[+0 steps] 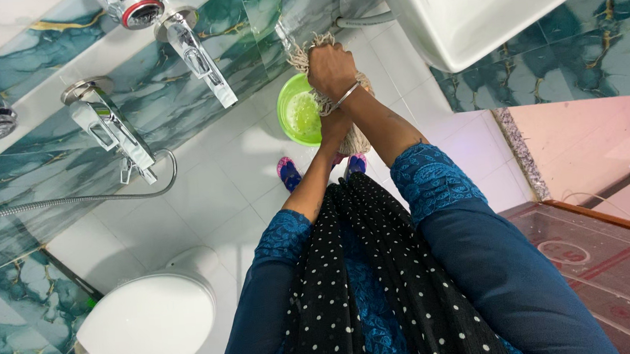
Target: The person dips a mop into a bucket of water, wrings the mop head by hand to remove excess liquid, and then mops the floor of the room.
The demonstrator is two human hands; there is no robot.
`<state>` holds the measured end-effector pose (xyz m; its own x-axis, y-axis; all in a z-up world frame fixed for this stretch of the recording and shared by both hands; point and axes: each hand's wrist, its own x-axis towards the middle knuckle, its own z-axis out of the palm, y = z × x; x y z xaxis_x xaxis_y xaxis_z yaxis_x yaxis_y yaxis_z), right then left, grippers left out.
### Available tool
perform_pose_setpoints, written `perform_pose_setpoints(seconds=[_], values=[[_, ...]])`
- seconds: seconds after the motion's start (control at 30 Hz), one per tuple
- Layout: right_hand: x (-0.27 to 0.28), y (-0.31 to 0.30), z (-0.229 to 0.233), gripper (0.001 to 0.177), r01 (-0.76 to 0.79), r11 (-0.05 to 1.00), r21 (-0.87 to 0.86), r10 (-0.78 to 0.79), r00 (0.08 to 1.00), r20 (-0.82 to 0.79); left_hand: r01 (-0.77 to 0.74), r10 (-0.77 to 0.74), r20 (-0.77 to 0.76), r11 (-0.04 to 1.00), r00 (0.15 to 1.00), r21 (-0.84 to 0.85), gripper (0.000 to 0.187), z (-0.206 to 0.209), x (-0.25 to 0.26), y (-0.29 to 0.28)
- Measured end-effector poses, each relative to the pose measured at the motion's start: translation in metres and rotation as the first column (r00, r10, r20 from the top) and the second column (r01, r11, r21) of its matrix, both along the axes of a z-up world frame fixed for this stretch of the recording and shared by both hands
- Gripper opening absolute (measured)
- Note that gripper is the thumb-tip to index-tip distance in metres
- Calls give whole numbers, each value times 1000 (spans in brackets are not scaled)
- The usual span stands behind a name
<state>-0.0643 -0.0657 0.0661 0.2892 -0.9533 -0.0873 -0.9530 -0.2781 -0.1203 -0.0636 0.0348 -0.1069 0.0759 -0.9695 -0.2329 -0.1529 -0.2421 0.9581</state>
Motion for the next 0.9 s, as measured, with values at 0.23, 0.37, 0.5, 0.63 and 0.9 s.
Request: perform_pose_setpoints(seconds=[0.23,0.37,0.5,0.63,0.9], values=[[6,1,15,20,35,999,-6,-35,999,40,126,-127,3,991,992,35,61,13,11,-6],[-13,-17,45,38,139,962,237,-195,953,232,89,-85,-28,970,996,226,72,47,32,-2],[-34,-23,77,70,30,831,556,-156,971,180,-11,27,-391,999,920,42,75,64,49,2],[-50,-7,115,114,-374,909,182,194,769,609,35,10,-536,997,844,73,79,97,66,-5],[-77,20,166,113,-642,753,146,-235,-55,970,251,-36,-979,968,199,16,73,234,97,16]])
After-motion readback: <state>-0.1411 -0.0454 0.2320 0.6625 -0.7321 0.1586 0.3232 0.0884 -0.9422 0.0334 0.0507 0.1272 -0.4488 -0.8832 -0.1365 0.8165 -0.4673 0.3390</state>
